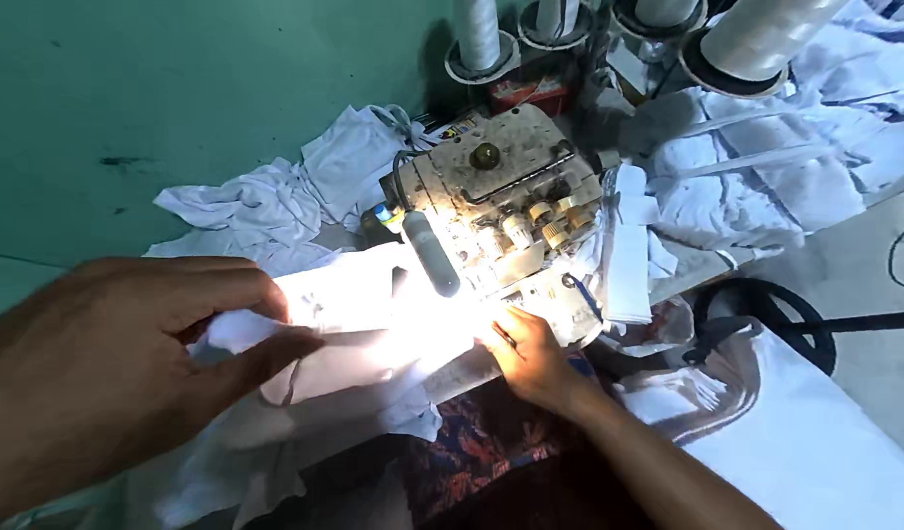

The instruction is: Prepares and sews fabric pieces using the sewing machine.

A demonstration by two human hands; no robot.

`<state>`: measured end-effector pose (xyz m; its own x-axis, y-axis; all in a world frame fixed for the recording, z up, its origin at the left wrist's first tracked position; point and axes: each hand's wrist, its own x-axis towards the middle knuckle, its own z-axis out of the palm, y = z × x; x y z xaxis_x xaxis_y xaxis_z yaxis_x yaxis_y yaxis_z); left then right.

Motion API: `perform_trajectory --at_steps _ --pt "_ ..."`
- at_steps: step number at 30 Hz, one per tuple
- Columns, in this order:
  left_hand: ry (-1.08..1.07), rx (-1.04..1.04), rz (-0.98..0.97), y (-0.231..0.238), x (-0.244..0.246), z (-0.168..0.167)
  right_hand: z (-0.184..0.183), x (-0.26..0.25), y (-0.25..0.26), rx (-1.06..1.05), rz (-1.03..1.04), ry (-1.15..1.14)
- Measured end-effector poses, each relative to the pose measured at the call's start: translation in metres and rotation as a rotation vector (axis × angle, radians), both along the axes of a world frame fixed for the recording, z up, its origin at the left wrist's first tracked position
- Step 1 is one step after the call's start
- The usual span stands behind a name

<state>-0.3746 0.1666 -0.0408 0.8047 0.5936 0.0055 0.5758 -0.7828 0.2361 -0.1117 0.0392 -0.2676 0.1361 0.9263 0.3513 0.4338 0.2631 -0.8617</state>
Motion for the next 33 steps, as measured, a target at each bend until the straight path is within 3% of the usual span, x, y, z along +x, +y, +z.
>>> perform_trajectory --at_steps 4,7,10,19,26,33 --pt "-0.004 0.014 -0.032 -0.032 0.0 0.005 0.006 0.001 0.026 0.003 -0.074 -0.015" --pt "-0.079 -0.004 -0.055 -0.047 -0.019 0.0 0.011 -0.001 0.024 0.153 -0.152 -0.029" --pt "-0.076 0.139 -0.03 -0.057 -0.034 0.001 0.015 -0.007 0.018 0.282 -0.16 -0.007" --pt "-0.011 0.358 -0.034 -0.066 -0.041 0.004 0.042 -0.022 0.033 0.185 -0.087 -0.303" --pt "-0.024 0.299 -0.036 -0.071 -0.044 0.001 0.029 -0.006 0.001 0.287 -0.213 -0.154" --pt "-0.016 0.278 -0.065 -0.072 -0.029 0.005 0.026 -0.023 0.015 0.185 -0.241 -0.327"
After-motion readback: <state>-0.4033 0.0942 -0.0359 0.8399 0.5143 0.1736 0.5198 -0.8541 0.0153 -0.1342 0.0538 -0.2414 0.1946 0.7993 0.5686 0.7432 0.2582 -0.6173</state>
